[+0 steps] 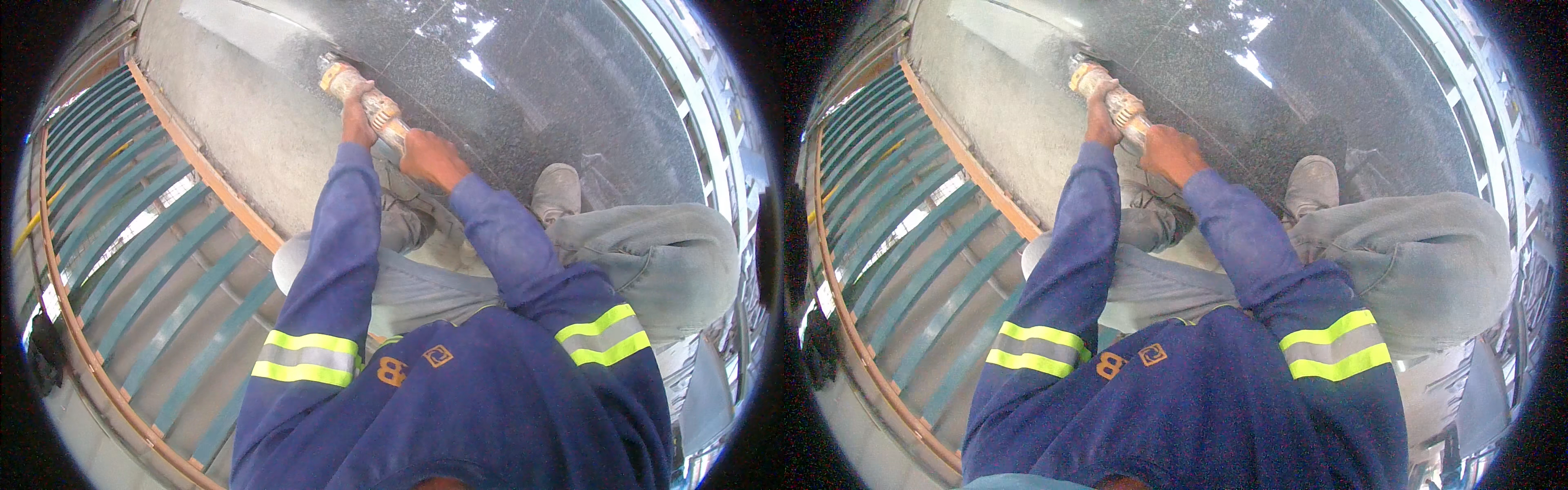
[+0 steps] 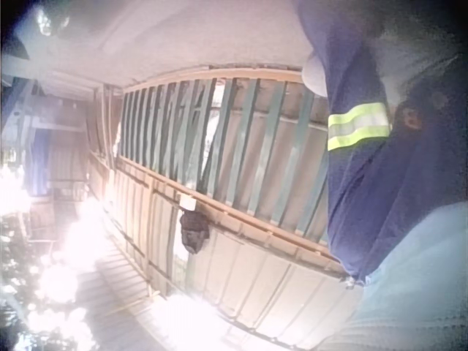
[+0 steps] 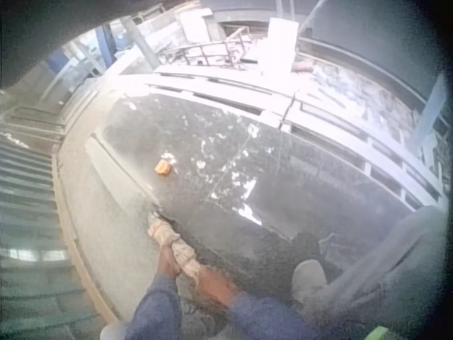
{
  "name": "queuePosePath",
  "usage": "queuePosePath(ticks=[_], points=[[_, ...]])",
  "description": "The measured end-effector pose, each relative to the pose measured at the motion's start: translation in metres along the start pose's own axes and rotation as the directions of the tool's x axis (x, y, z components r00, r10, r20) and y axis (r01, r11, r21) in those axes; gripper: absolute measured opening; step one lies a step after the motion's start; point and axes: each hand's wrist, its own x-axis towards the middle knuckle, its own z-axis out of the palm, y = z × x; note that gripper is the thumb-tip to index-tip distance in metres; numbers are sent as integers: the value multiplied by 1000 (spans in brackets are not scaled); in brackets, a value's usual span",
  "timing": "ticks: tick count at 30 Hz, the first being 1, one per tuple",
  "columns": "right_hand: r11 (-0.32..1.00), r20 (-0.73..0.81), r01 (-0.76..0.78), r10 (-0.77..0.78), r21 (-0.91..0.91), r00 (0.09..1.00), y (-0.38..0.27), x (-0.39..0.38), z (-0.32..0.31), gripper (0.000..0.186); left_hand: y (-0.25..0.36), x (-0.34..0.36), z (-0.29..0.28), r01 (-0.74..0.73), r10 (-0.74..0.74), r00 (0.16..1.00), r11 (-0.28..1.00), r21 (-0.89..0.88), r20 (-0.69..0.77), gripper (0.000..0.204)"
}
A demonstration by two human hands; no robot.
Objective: The person kneels on a concrete floor and uses an angle grinder to grind a linear section along the floor surface. The worker maintains a steady grip and moves the tool forward along the same line for the duration of the clip.
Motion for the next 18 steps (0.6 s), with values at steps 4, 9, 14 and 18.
queuePosePath(ticks=[4, 9, 14, 18], points=[[999, 19, 37, -37, 0, 999, 4, 14, 3, 34, 2, 9, 0, -2, 2, 1000, 1000, 9, 7, 32], [999, 4, 36, -36, 31, 999, -3, 31, 3, 36, 15, 28, -8, 23, -23, 999, 1000, -12, 30, 33], [1000, 80, 1, -1, 1, 997, -1, 25, -1, 39, 9, 18, 1, -15, 15, 1000, 1000, 2, -8, 33], [1000, 58, -14, 14, -3, 998, 1, 1, 0, 39, -4, 0, 1, -22, 22, 1000, 999, -28, -5, 33]])
